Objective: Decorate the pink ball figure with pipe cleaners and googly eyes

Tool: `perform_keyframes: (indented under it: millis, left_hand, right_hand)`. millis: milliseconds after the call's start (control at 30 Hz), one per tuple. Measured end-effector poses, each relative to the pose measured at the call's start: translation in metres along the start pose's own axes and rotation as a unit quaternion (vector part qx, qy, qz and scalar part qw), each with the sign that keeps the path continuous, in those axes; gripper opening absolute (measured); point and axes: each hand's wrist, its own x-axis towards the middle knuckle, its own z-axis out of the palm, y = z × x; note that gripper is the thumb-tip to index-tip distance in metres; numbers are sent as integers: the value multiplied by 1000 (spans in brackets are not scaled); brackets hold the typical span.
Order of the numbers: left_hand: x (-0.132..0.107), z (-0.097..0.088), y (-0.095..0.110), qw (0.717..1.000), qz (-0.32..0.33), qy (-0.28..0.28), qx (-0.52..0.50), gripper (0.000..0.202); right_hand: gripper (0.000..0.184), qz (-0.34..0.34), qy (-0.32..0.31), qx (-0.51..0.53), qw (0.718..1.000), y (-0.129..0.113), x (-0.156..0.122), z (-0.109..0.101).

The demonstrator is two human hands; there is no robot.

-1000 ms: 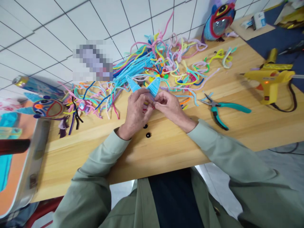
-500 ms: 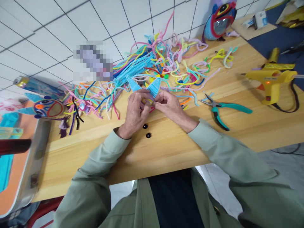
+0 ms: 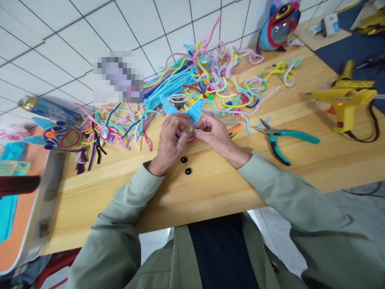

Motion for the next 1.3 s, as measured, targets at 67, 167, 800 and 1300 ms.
perform_keyframes:
  millis: [67, 167, 800, 1300]
  left_hand:
    - [0, 0, 0, 1000, -1, 2, -4, 5]
    - [-1, 1, 0, 1000, 2, 9, -16, 6]
    - [-5, 5, -4, 997, -25, 41, -67, 16]
    - [-5, 10, -2, 996, -42, 48, -57, 10]
  right_hand:
    - [18, -1, 1, -2, 1000, 0, 0, 0]
    - [17, -4, 0, 1, 1000, 0, 0, 0]
    - [21, -2, -1, 0, 1000, 4, 1, 1]
    - [16, -4, 16, 1, 1000, 7, 1, 1]
